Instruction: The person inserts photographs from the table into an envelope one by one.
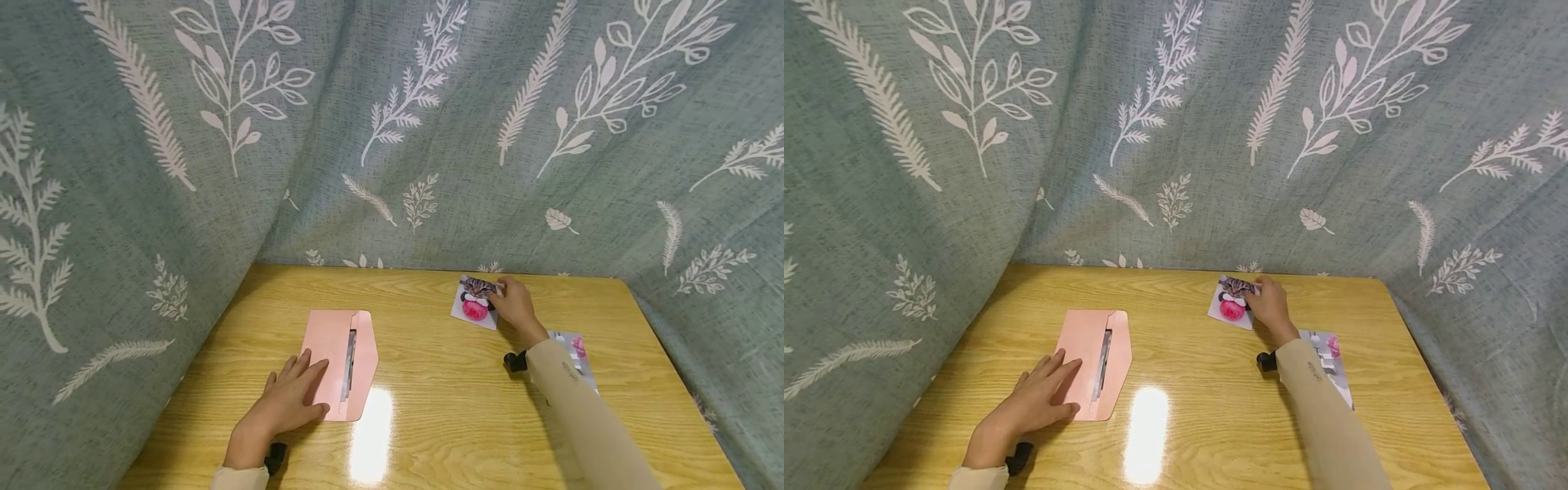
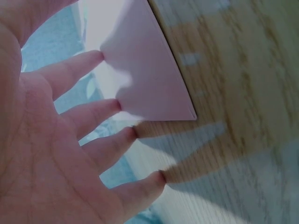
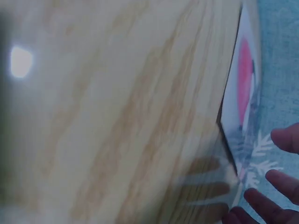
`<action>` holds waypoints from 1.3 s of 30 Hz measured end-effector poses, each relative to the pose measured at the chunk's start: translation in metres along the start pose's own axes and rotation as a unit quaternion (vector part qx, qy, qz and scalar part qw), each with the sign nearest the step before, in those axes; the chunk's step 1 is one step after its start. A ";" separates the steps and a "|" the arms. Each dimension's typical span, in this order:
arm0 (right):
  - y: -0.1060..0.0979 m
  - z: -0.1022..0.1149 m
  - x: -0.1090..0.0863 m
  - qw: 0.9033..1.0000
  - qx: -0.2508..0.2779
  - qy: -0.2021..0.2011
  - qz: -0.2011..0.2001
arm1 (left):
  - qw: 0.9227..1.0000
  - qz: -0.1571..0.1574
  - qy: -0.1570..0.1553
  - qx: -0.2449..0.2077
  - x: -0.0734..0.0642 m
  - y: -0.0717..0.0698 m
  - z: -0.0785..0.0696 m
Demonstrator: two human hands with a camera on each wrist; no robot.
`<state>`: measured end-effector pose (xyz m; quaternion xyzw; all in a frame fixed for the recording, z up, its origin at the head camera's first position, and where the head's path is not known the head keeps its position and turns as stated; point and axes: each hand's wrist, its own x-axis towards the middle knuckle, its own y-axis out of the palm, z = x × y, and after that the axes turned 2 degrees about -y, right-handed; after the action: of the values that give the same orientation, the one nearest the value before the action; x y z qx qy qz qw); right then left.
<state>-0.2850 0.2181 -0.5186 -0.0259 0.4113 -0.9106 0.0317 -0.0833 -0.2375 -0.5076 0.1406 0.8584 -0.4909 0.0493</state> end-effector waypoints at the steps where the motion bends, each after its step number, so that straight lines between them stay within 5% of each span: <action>1: 0.000 0.000 0.002 1.000 -0.013 0.000 0.003 | 1.000 0.001 0.000 0.000 0.000 0.000 0.000; 10: 0.000 -0.007 0.005 0.995 -0.089 0.042 0.030 | 1.000 -0.002 0.001 0.002 -0.001 0.001 0.001; 22: 0.001 -0.009 0.004 0.994 -0.091 0.048 0.020 | 1.000 -0.002 0.002 0.004 -0.001 0.000 0.000; 33: 0.000 -0.010 0.005 0.997 -0.055 0.019 -0.045 | 1.000 0.003 -0.001 0.005 0.000 0.000 0.000; 39: -0.001 -0.005 0.000 0.997 0.042 0.042 -0.049 | 1.000 0.004 -0.002 0.006 0.000 0.000 0.000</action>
<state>-0.2856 0.2227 -0.5216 -0.0068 0.3720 -0.9278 -0.0294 -0.0834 -0.2374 -0.5073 0.1431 0.8550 -0.4958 0.0523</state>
